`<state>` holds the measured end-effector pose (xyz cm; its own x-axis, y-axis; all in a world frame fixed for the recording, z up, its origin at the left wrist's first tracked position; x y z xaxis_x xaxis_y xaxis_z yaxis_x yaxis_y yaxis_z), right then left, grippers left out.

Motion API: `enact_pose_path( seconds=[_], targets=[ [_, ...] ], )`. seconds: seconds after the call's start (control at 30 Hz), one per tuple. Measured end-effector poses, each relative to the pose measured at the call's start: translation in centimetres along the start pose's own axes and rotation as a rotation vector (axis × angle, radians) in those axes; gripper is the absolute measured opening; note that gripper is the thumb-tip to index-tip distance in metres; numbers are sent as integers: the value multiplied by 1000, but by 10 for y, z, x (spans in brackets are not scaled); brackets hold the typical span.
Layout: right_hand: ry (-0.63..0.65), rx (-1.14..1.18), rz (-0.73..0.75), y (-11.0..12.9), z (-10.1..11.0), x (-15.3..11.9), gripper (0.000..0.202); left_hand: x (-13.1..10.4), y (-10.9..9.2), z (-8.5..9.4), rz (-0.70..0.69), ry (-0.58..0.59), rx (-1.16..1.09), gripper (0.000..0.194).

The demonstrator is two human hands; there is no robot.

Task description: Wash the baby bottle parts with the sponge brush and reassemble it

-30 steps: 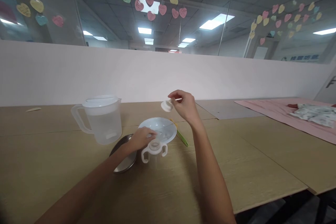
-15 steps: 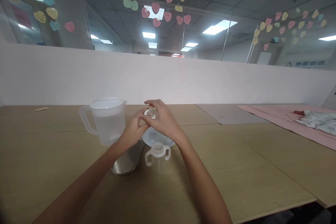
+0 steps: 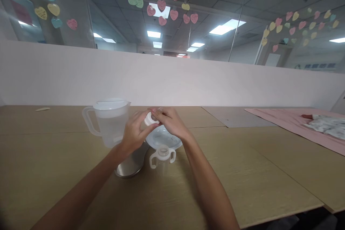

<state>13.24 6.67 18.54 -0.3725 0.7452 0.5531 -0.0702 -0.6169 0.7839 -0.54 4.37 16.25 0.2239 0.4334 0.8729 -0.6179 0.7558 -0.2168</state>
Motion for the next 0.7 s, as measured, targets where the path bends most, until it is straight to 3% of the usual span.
enact_pose_path(
  seconds=[0.17,0.27,0.37,0.47,0.57,0.63,0.7],
  targets=[
    [-76,222,-111,-8,12,3,42,-2,-4,1,-184,61,37,45],
    [-115,211,-134,-17,25,6,47,-1,-8,1,-161,106,-15,45],
    [-181,-116,-144,-34,38,9,49,-2,0,-8,-21,192,-24,44],
    [-200,-668,-220,-58,44,13,49,-13,20,-27,99,357,29,43],
    [13,-1021,-353,-86,42,17,37,-30,44,-48,203,533,105,44],
    [189,-1075,-410,-103,40,17,23,-40,56,-58,239,619,134,45],
    [266,-1079,-446,-116,40,17,17,-46,63,-64,245,661,169,46]
  ],
)
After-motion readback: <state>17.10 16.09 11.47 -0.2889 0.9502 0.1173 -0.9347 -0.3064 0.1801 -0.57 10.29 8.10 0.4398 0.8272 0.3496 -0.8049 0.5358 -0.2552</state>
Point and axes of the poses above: each hand's wrist, its own x-axis towards the middle knuckle, its own z-axis out of the back of the hand, y = z × x, the point moved 2 cm from there along x, towards the middle knuckle
